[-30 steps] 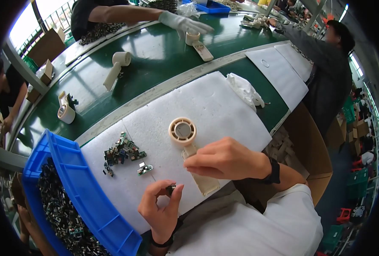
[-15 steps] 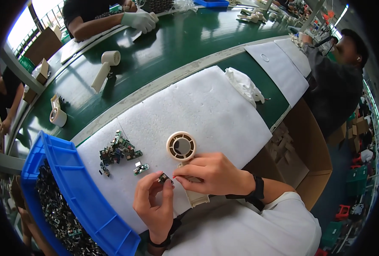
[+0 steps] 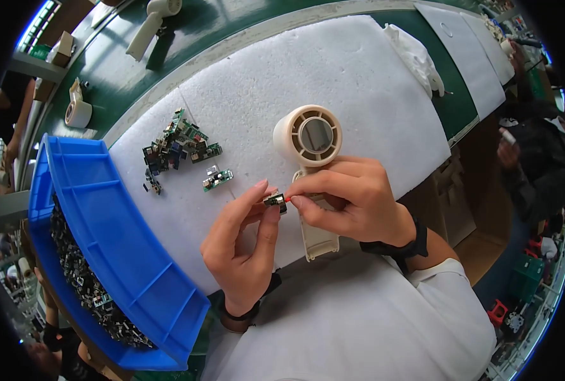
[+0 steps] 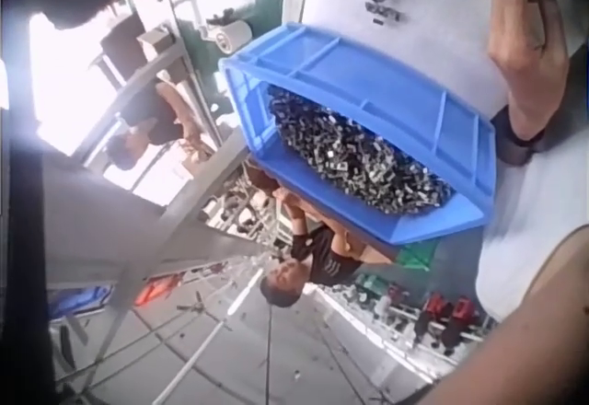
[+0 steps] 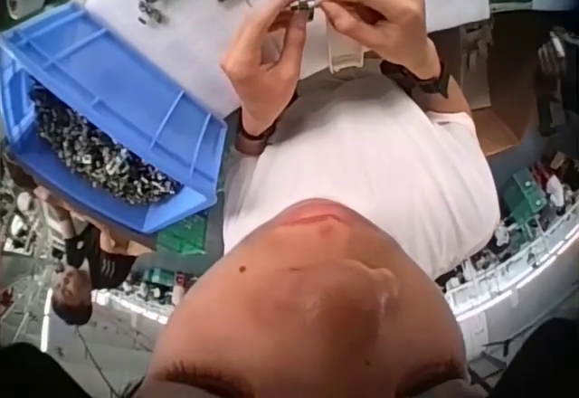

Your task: Assembling small electronic components into a circular plastic housing on a factory production line.

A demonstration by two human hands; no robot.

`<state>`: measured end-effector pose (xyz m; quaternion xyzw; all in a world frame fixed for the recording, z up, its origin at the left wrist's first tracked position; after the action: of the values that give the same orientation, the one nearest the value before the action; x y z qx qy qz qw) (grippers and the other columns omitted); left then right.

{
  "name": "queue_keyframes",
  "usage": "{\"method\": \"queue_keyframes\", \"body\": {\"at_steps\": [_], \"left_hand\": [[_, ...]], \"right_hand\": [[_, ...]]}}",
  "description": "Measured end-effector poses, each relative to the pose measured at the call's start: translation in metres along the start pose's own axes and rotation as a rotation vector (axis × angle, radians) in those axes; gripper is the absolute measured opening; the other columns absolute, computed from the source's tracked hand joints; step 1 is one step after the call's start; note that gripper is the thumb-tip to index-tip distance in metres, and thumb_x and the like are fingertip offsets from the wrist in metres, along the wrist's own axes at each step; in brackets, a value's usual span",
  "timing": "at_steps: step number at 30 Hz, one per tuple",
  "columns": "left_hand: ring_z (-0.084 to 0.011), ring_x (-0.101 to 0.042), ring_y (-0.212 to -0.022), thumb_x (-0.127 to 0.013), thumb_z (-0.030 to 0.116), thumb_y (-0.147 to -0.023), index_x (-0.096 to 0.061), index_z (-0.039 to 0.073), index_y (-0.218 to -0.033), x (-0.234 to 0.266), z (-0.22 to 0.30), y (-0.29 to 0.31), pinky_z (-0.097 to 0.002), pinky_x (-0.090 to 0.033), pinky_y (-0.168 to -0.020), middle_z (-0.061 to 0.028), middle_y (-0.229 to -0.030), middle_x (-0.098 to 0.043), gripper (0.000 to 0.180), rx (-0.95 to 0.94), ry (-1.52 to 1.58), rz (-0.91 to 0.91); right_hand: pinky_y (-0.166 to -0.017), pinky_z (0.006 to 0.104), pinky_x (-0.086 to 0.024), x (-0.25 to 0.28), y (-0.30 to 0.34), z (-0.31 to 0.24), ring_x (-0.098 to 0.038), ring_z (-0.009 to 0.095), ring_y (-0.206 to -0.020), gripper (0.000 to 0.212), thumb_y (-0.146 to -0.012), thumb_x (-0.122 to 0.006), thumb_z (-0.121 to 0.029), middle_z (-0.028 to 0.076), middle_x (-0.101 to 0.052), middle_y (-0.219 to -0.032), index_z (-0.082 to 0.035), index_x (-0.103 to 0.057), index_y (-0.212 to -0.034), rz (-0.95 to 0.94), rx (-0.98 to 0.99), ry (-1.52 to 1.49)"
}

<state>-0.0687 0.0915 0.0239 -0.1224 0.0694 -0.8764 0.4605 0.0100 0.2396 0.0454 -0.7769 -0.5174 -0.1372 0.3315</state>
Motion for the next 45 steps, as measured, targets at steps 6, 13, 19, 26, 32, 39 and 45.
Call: {"method": "queue_keyframes", "body": {"at_steps": [6,13,19,26,32,39,45], "left_hand": [[-0.0214,-0.073,-0.089,-0.073,-0.012,-0.083,-0.074,0.000,-0.115,-0.001,0.007,-0.001,-0.0303,-0.058,-0.079,-0.0158,-0.106,-0.074,0.034,-0.082,-0.050,-0.029],[-0.0215,-0.073,-0.090,-0.071,-0.015,-0.083,-0.074,0.000,-0.114,-0.001,0.004,-0.001,-0.0298,-0.058,-0.079,-0.0158,-0.107,-0.073,0.034,-0.071,0.018,-0.091],[-0.0229,-0.071,-0.095,-0.065,-0.020,-0.086,-0.072,-0.005,-0.118,-0.007,-0.010,0.004,-0.0306,-0.060,-0.081,-0.0191,-0.112,-0.068,0.036,0.125,0.299,-0.267],[-0.0218,-0.071,-0.092,-0.064,-0.021,-0.086,-0.072,-0.004,-0.118,-0.011,-0.008,0.004,-0.0296,-0.060,-0.080,-0.0186,-0.109,-0.068,0.036,0.140,0.300,-0.313],[-0.0217,-0.071,-0.091,-0.066,-0.021,-0.085,-0.073,-0.005,-0.116,-0.013,-0.006,0.005,-0.0293,-0.059,-0.080,-0.0188,-0.108,-0.068,0.035,0.119,0.263,-0.319],[-0.0198,-0.072,-0.087,-0.071,-0.019,-0.079,-0.074,-0.001,-0.115,-0.007,-0.009,0.005,-0.0281,-0.058,-0.075,-0.0148,-0.100,-0.071,0.040,0.013,0.146,-0.131],[-0.0195,-0.071,-0.091,-0.070,-0.018,-0.082,-0.073,-0.003,-0.115,-0.007,-0.010,0.005,-0.0277,-0.058,-0.078,-0.0162,-0.104,-0.071,0.036,0.038,0.171,-0.096]], "right_hand": [[-0.046,0.0249,-0.035,0.001,0.000,-0.002,-0.049,0.010,-0.050,0.013,-0.075,-0.077,-0.004,0.001,-0.059,-0.061,-0.006,-0.075,-0.088,-0.015,0.009,-0.020],[-0.048,0.0248,-0.038,0.005,-0.001,0.003,-0.052,0.010,-0.051,0.014,-0.076,-0.081,-0.005,0.001,-0.062,-0.063,-0.007,-0.076,-0.088,-0.067,-0.037,-0.100],[-0.056,0.0262,-0.046,0.006,-0.001,0.013,-0.062,0.014,-0.058,0.018,-0.075,-0.087,-0.007,0.004,-0.069,-0.069,-0.007,-0.077,-0.089,-0.116,-0.026,-0.226],[-0.062,0.0282,-0.051,0.007,-0.001,0.018,-0.069,0.018,-0.066,0.021,-0.073,-0.089,-0.009,0.004,-0.072,-0.073,-0.007,-0.076,-0.090,-0.172,-0.060,-0.350],[-0.063,0.0282,-0.051,0.006,0.000,0.020,-0.069,0.018,-0.068,0.021,-0.074,-0.089,-0.008,0.006,-0.073,-0.079,-0.007,-0.076,-0.092,-0.175,-0.022,-0.370],[-0.061,0.0265,-0.050,0.002,-0.005,0.021,-0.066,0.017,-0.066,0.020,-0.076,-0.087,-0.006,0.007,-0.073,-0.085,-0.006,-0.075,-0.092,-0.180,0.001,-0.275],[-0.050,0.0230,-0.042,0.001,-0.006,0.019,-0.056,0.008,-0.059,0.015,-0.083,-0.081,-0.004,0.002,-0.069,-0.080,-0.006,-0.075,-0.096,-0.206,-0.155,-0.387]]}}
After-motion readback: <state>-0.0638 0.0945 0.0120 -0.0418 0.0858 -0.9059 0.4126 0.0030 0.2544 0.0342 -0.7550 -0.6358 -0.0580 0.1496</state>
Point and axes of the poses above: each hand's wrist, its own y-axis away from the middle knuckle, its own x-axis out of the back of the hand, z = x × y, the point moved 8 cm from there along -y, towards the middle knuckle
